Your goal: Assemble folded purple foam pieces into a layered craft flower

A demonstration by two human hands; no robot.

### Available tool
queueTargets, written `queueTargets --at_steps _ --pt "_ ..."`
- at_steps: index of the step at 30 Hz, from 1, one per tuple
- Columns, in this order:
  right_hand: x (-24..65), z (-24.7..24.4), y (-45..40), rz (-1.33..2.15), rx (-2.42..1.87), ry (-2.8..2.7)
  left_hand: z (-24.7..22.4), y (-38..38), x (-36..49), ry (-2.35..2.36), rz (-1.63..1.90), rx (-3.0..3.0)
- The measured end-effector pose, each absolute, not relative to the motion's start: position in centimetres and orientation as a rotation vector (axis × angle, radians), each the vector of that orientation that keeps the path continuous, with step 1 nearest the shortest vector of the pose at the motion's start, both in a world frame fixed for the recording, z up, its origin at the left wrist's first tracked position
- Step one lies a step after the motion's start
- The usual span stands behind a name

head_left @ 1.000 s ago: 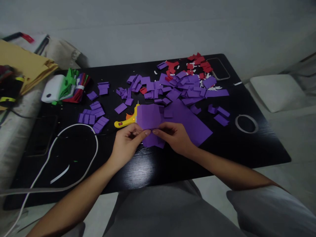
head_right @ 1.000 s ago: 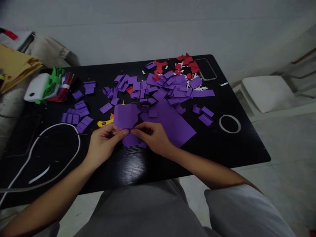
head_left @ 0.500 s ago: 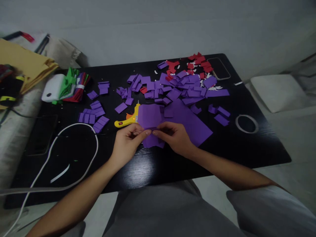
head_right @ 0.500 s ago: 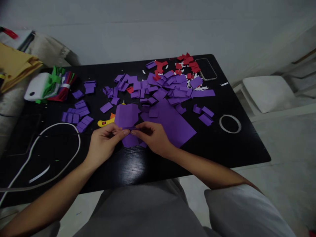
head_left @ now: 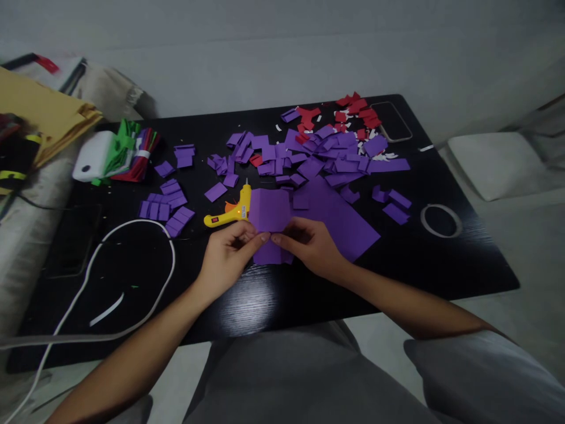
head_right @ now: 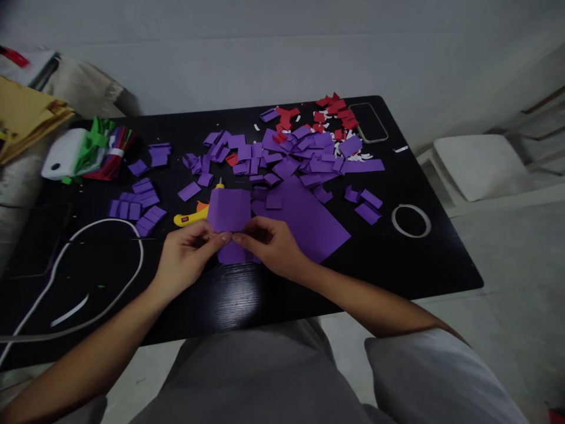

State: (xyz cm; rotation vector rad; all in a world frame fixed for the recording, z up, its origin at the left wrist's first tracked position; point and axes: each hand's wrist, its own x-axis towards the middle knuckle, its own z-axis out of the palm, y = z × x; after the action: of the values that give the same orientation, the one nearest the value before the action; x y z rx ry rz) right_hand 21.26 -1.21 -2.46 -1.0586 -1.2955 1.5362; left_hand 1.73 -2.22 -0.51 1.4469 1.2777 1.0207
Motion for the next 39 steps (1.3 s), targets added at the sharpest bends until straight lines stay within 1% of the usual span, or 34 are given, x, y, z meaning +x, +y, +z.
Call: queueTargets --at_steps 12,18,27,39 --pt "21.17 -2.06 -1.45 1.409 -1.059 -1.359 -0.40 -2.33 1.91 1.281 1.015 1.466" --pt "21.33 -2.26 -1.25 1.429 -1.093 -1.317 -0.24 -2.11 1.49 1.307 1.001 1.508" --pt "21.34 -2.45 -0.98 1.443 -1.086 -1.304 -0.48 -1.87 1.43 1.275 0.983 1.382" --pt "21.46 -2.34 -1.00 1.455 -1.126 -1.314 -0.04 -1.86 1.30 1.272 0.978 1.510"
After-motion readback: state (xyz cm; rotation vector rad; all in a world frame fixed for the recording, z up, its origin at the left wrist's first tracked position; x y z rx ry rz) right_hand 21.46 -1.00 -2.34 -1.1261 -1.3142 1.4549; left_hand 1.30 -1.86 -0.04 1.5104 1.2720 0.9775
